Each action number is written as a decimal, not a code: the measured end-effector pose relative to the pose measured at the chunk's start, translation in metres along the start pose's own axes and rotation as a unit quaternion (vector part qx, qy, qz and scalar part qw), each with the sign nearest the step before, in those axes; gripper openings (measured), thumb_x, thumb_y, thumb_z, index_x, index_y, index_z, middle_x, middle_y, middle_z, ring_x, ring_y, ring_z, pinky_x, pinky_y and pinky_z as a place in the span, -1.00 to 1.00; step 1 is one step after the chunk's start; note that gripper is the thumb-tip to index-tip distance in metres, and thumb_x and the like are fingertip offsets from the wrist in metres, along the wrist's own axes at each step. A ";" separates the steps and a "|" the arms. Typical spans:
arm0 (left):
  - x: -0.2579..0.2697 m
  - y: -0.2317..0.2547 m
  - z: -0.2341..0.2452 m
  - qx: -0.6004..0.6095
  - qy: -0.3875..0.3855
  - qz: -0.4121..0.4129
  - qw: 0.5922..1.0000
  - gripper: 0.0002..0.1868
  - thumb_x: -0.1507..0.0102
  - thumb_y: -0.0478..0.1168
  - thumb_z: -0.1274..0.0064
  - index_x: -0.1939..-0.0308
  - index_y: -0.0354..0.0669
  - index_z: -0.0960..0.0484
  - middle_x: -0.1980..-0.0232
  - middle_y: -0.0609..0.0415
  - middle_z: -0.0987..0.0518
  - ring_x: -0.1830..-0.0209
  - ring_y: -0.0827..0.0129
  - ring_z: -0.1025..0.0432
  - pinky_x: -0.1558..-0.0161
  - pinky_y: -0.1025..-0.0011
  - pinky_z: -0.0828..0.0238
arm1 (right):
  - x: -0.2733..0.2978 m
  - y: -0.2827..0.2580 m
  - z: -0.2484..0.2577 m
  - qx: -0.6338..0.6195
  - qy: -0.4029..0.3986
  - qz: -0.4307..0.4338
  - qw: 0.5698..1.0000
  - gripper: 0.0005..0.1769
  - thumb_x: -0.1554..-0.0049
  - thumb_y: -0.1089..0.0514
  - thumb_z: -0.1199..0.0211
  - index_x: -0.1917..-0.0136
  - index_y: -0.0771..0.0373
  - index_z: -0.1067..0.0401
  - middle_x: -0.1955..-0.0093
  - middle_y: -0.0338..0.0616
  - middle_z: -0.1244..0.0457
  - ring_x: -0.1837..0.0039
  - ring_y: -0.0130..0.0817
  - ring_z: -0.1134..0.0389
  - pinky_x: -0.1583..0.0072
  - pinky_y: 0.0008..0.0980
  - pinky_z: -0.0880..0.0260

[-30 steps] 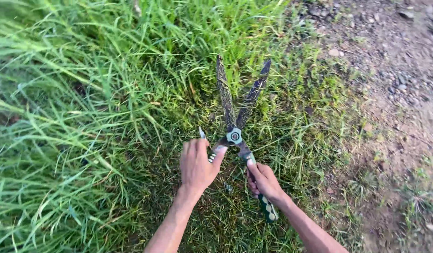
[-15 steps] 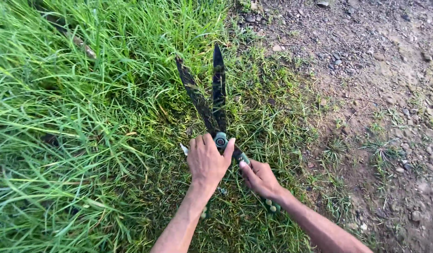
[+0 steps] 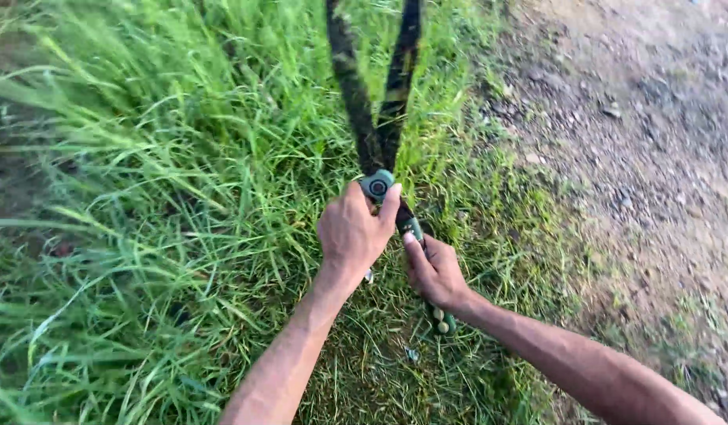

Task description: Trimming tall grass along a dirt path using manual garden shears

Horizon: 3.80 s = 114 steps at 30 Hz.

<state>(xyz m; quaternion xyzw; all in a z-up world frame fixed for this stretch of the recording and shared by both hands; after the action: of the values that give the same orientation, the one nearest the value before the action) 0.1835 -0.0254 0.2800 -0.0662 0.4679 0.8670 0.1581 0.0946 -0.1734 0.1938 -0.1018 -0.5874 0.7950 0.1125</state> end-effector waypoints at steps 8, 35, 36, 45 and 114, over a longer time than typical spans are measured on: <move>0.011 -0.015 0.042 -0.095 -0.033 -0.075 0.992 -0.43 -0.33 0.19 0.03 0.38 -0.31 -0.57 0.51 -0.31 -0.58 0.50 -0.10 -0.59 0.51 0.09 -0.51 | 0.027 -0.024 -0.052 -0.081 -0.059 -0.001 0.995 -0.46 -0.40 0.02 0.09 0.36 0.27 -0.33 0.60 -0.12 -0.18 0.61 -0.35 -0.25 0.52 -0.43 -0.31; 0.077 0.211 0.005 0.221 -0.253 0.094 0.937 -0.37 -0.21 0.48 0.36 0.29 0.02 -0.35 0.63 0.33 -0.31 0.75 0.54 -0.16 0.65 0.47 -0.19 | 0.121 -0.216 0.172 -0.068 0.138 -0.021 0.988 -0.47 -0.35 -0.11 0.06 0.39 0.13 -0.30 0.55 -0.29 -0.19 0.54 -0.46 -0.16 0.47 -0.43 -0.22; 0.076 0.212 0.006 0.209 -0.262 0.089 0.938 -0.35 -0.30 0.46 0.43 0.55 0.08 -0.34 0.71 0.36 -0.23 0.85 0.58 -0.09 0.80 0.56 -0.08 | 0.125 -0.217 0.178 -0.105 0.083 -0.061 0.989 -0.54 -0.36 -0.07 0.05 0.30 0.16 -0.34 0.48 -0.24 -0.23 0.54 -0.43 -0.17 0.50 -0.43 -0.26; 0.044 0.378 0.100 0.116 -0.253 0.115 0.954 -0.30 -0.26 0.49 0.67 0.52 0.09 -0.29 0.62 0.30 -0.22 0.67 0.51 -0.13 0.59 0.48 -0.13 | 0.136 -0.403 0.230 -0.285 0.123 -0.201 0.929 -0.43 -0.32 -0.27 -0.01 0.28 0.22 -0.21 0.53 -0.20 -0.03 0.56 -0.43 0.03 0.51 -0.42 -0.01; 0.254 0.656 0.358 -0.155 -0.021 -0.288 0.945 -0.40 -0.36 0.38 0.23 0.13 -0.09 -0.45 0.25 0.06 -0.42 0.29 0.27 -0.24 0.21 0.26 -0.30 | 0.485 -0.598 0.265 -0.286 0.163 -0.152 0.932 -0.42 -0.30 -0.31 -0.01 0.29 0.19 -0.24 0.53 -0.28 -0.05 0.54 -0.48 0.00 0.47 -0.45 -0.01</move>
<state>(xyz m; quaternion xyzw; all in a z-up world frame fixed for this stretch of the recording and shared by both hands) -0.2648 -0.0095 0.9299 -0.2040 0.2856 0.8473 0.3987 -0.4100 -0.0995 0.8281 -0.1677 -0.7717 0.5393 0.2924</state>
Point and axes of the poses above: each hand's wrist, its own x-axis away from the middle knuckle, its own z-axis out of the back of the hand, y = z × x, the point moved 5 cm from there along -x, towards the middle knuckle
